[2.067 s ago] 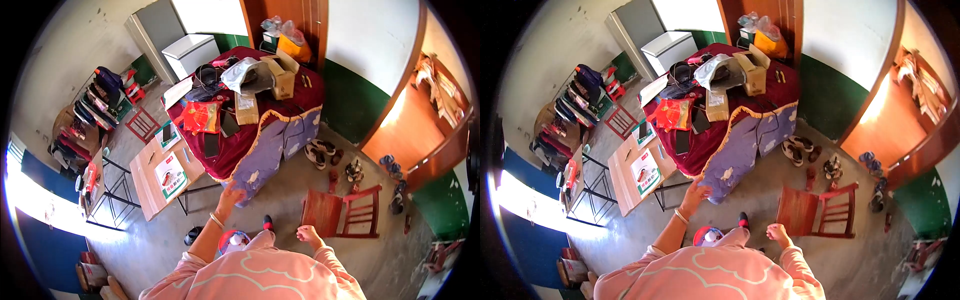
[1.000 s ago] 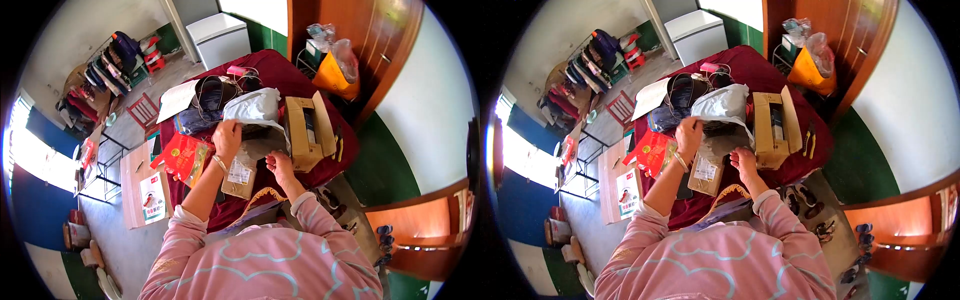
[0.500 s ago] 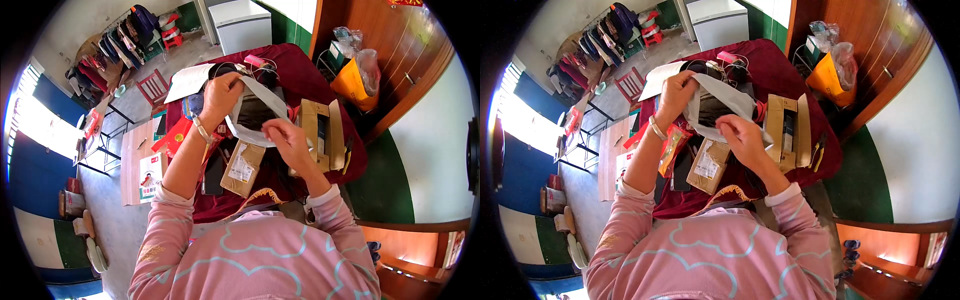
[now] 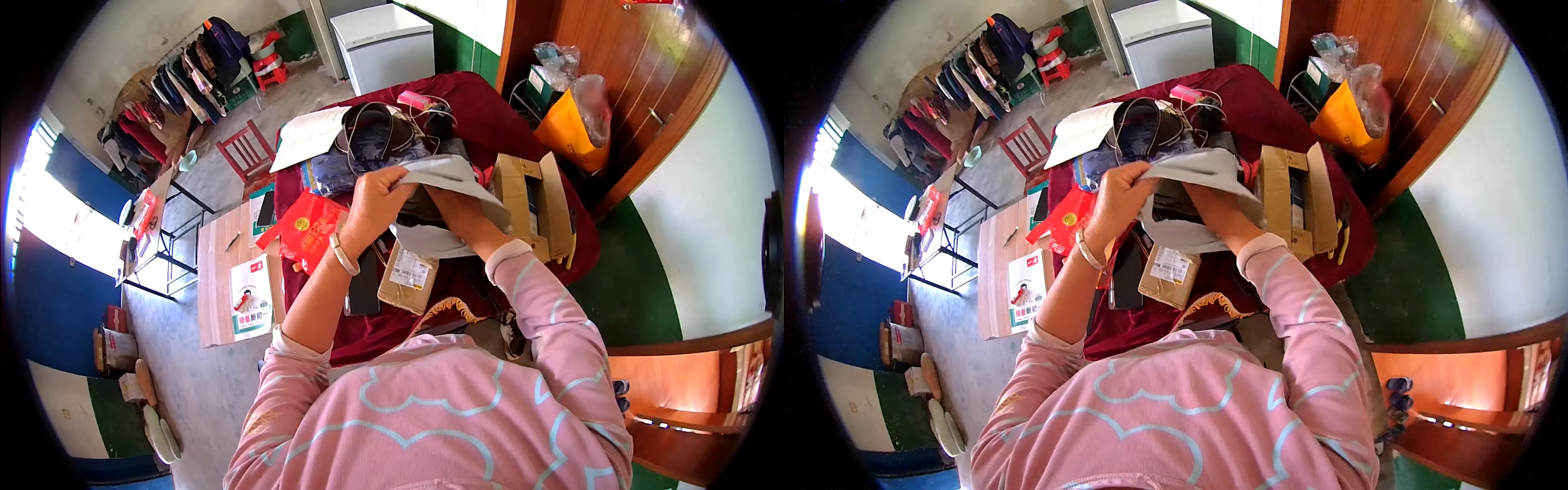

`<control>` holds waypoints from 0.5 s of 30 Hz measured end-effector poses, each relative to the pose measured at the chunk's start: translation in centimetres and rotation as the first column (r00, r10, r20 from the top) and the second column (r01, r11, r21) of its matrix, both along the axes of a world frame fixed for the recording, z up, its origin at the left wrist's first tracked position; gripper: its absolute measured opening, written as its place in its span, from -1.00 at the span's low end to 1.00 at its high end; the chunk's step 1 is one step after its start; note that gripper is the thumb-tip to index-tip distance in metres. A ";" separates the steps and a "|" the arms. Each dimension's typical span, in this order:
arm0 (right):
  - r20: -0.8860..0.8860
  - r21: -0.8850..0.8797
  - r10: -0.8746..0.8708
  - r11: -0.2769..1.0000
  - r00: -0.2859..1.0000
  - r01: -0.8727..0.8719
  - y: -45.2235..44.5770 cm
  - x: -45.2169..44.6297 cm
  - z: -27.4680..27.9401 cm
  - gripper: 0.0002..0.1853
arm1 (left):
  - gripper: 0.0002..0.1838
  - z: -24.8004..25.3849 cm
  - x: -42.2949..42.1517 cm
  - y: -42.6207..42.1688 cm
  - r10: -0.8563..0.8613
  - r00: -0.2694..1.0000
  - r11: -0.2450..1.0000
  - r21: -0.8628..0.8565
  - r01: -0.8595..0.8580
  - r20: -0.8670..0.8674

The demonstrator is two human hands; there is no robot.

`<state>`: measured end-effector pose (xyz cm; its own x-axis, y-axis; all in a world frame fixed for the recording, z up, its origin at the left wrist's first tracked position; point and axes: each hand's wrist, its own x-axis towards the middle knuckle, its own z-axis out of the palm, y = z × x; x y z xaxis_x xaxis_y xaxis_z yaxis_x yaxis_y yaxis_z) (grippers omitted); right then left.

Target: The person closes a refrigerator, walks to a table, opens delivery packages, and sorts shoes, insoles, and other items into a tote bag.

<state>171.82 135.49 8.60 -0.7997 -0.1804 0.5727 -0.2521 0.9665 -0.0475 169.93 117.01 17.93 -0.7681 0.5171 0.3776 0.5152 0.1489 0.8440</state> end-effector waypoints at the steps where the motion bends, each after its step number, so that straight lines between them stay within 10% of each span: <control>1: 0.035 -0.241 0.080 0.968 0.996 -0.069 1.2 -1.7 -2.4 -0.45 | -0.88 0.0 0.3 -0.2 -0.004 1.000 1.000 -0.001 0.004 0.021; 6: -0.019 -0.432 0.185 0.885 0.983 -0.175 1.5 -1.1 -1.2 -0.65 | -0.87 -1.1 0.6 -2.6 -0.046 0.985 0.994 0.100 0.030 0.164; 7: -0.053 0.023 0.097 0.995 0.994 -0.095 1.8 -1.3 -1.4 -0.65 | -0.87 -2.0 0.3 -2.8 -0.059 0.979 0.983 0.183 0.022 0.197; 9: -0.035 -0.041 0.093 0.995 0.995 -0.094 1.5 -1.2 -1.0 -0.64 | -0.76 -3.1 -0.1 -3.7 -0.080 0.972 0.967 0.254 0.021 0.222; 11: 0.201 -0.422 0.034 0.905 0.979 0.055 -0.3 -0.5 1.5 -0.67 | -0.71 -2.3 0.7 -4.8 0.053 0.964 0.944 0.301 -0.133 0.262; 15: 0.306 -0.200 -0.043 0.974 0.951 0.109 -2.9 1.1 7.1 -0.58 | -0.62 -9.9 -1.9 -6.0 0.013 0.846 0.702 0.597 -0.387 0.533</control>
<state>172.95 132.59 15.71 -0.9459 -0.0133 0.3241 -0.1209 0.9416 -0.3143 167.99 110.97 8.07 -0.9885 0.0844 0.1256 0.0687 -0.4895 0.8693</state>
